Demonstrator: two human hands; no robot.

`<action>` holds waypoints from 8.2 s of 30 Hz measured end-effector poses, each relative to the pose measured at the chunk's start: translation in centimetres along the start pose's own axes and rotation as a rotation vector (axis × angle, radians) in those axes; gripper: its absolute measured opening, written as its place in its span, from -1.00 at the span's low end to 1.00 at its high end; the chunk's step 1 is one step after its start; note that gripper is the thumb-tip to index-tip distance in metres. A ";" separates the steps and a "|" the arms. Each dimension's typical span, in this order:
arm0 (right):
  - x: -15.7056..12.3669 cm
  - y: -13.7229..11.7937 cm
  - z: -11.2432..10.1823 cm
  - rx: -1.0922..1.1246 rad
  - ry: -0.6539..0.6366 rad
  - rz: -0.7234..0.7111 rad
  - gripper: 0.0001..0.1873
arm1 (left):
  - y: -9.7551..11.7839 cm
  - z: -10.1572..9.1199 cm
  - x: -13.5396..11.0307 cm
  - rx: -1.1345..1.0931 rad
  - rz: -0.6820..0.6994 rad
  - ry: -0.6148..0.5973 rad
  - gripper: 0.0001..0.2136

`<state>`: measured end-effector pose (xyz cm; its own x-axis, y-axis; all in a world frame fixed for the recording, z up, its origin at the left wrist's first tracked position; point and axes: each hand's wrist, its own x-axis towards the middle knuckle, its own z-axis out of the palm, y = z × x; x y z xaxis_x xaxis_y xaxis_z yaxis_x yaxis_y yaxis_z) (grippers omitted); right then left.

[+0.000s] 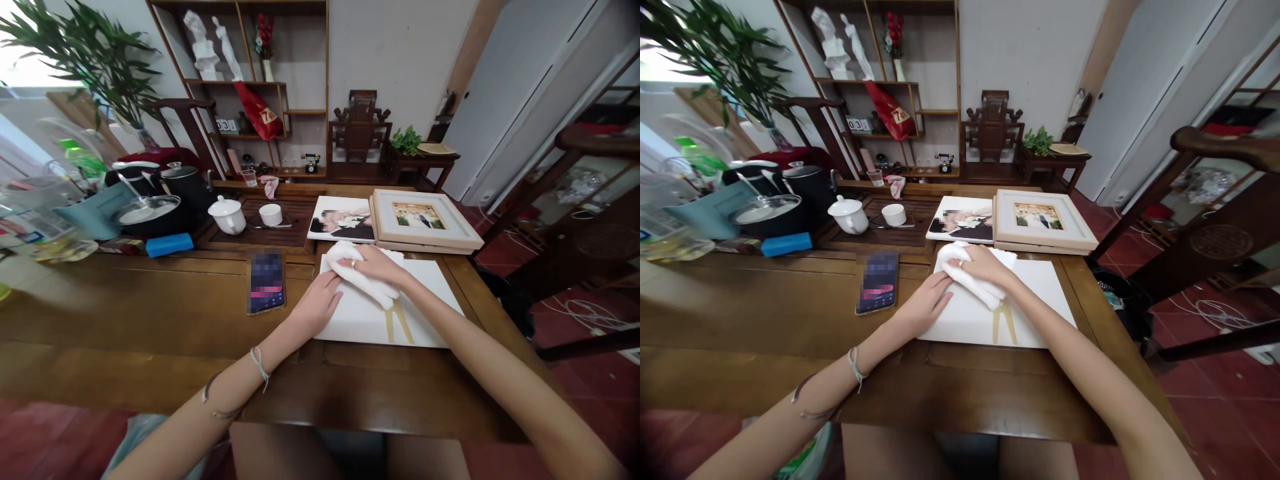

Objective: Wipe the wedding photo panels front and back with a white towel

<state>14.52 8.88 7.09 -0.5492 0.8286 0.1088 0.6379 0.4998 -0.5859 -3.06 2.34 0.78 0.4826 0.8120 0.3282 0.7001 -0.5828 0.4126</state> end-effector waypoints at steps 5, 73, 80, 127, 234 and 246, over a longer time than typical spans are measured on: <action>1.8 -0.2 1.1 -0.014 -0.080 -0.116 -0.82 | 0.1 -0.3 0.0 0.089 0.024 -0.015 -0.69; -11.6 10.8 -4.4 -0.530 0.103 -0.097 -0.42 | -0.1 0.6 -0.1 0.032 -0.086 -0.107 -0.57; -18.7 6.1 -3.3 -0.404 -0.003 -0.217 -0.28 | -0.5 1.0 -0.2 0.020 -0.089 -0.097 -0.58; -9.9 8.6 -3.9 -0.371 0.124 0.034 -0.47 | -0.5 0.7 -0.1 0.029 -0.098 -0.138 -0.56; -0.8 0.7 -3.0 -0.269 -0.142 0.005 -0.75 | -0.9 1.3 -0.2 0.010 -0.068 -0.089 -0.58; -12.3 -4.5 3.8 -0.622 -0.189 -0.237 -0.26 | -1.0 1.4 -0.2 0.036 -0.071 -0.106 -0.57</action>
<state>16.35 -4.48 5.29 -0.7607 0.6491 0.0025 0.6491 0.7606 0.0116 -3.12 2.82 -0.93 0.4827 0.8511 0.2063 0.7520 -0.5236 0.4004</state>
